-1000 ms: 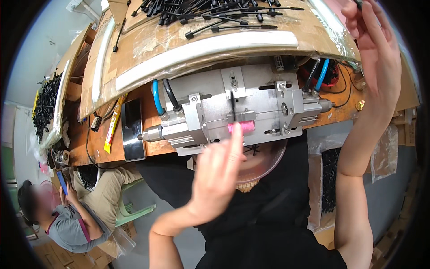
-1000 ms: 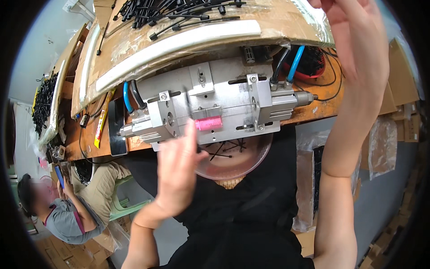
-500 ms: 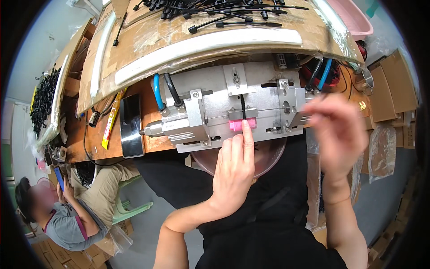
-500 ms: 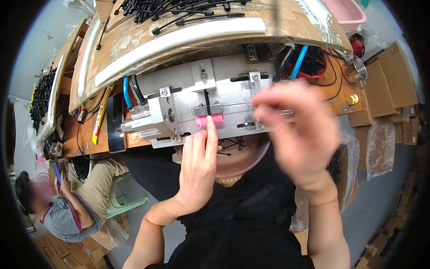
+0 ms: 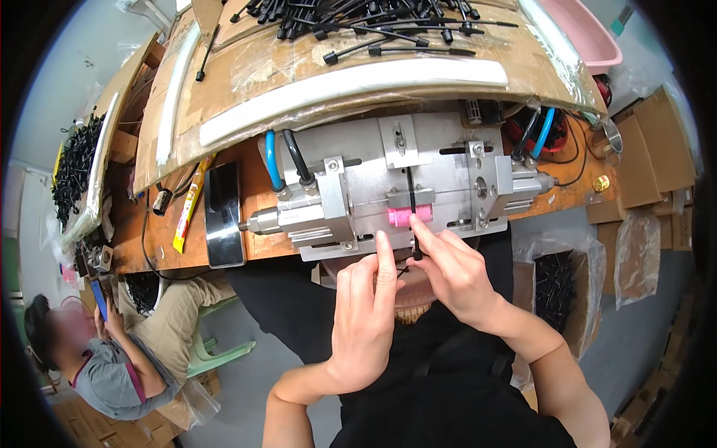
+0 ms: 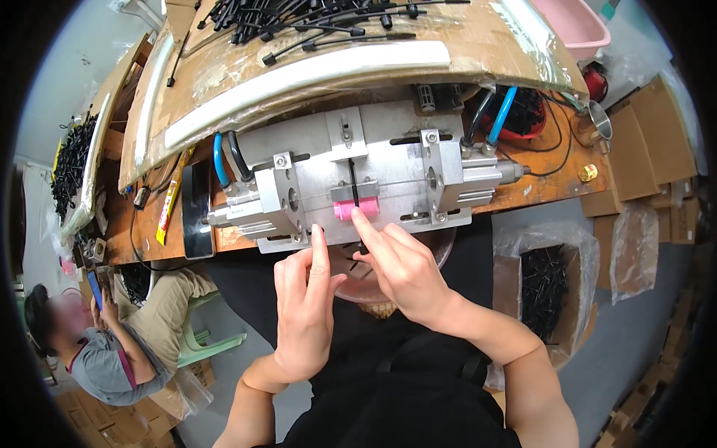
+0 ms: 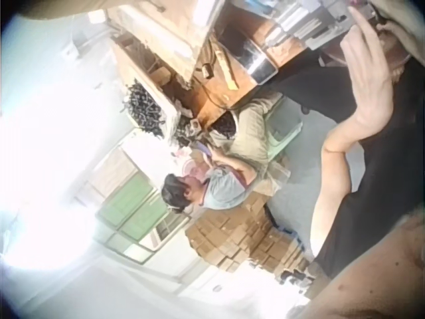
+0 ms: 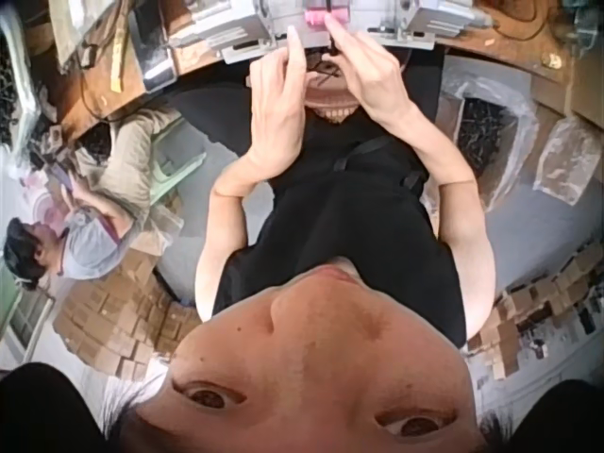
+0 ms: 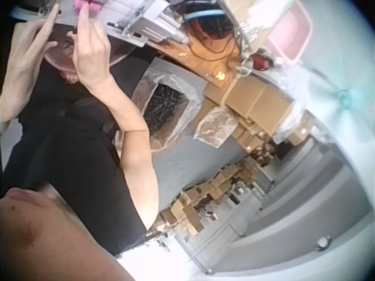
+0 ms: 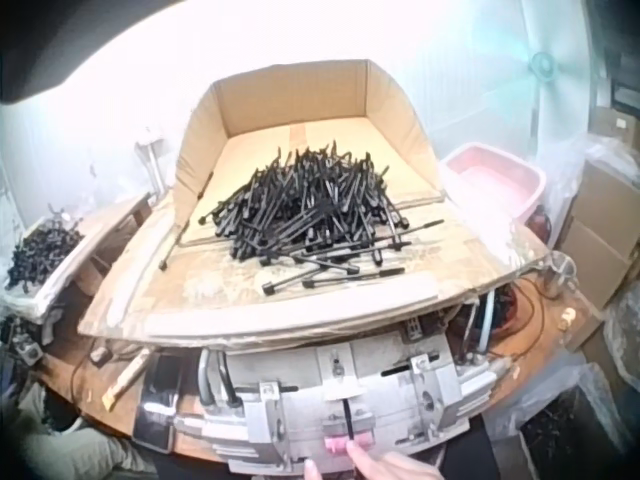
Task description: The person repeatedly picks up black cable ties from a cardboard box and inserts them into a metal assembly machine. They manipulate the ties within the machine's pink guide and then remove the processed ties, dropping them into a clear plastic bowl below. The task is performed continuously throughout the clip.
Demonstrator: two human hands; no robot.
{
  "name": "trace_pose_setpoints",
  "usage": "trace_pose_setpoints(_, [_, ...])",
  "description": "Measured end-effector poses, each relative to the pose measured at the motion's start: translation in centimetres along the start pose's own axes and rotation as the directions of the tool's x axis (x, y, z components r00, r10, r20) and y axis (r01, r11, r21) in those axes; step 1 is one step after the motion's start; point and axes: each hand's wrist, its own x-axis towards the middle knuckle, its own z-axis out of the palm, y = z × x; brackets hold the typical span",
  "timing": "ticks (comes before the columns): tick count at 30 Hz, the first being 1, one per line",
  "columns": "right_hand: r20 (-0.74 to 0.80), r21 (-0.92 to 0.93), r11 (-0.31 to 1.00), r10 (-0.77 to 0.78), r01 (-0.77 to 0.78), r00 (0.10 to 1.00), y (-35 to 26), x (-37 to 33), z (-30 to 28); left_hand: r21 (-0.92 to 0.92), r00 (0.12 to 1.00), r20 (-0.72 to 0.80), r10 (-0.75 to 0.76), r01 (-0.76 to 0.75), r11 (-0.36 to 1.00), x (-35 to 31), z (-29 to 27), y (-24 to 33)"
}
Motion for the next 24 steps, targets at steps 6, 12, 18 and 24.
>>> trace_pose_setpoints(6, [-0.049,-0.351,0.906,-0.271,0.237,0.961,0.3,7.1,-6.4,-0.041,0.961,-0.178,0.211,-0.221,0.974,8.4,-3.4,-3.0])
trace_pose_setpoints(12, [0.218,-0.575,0.812,0.033,0.101,0.975,2.6,23.3,-10.7,0.045,0.883,0.051,0.467,-0.469,0.882,23.5,-4.3,-6.9])
trace_pose_setpoints(18, [0.320,-0.557,0.819,0.059,0.137,0.946,3.7,25.5,-11.3,-0.125,0.834,0.378,0.402,-0.385,0.915,24.1,-7.1,-7.2])
trace_pose_setpoints(24, [0.040,-0.399,0.916,-0.011,0.026,0.999,2.7,26.0,-15.2,-0.195,0.915,0.172,0.364,-0.331,0.923,19.4,-8.2,-7.0])
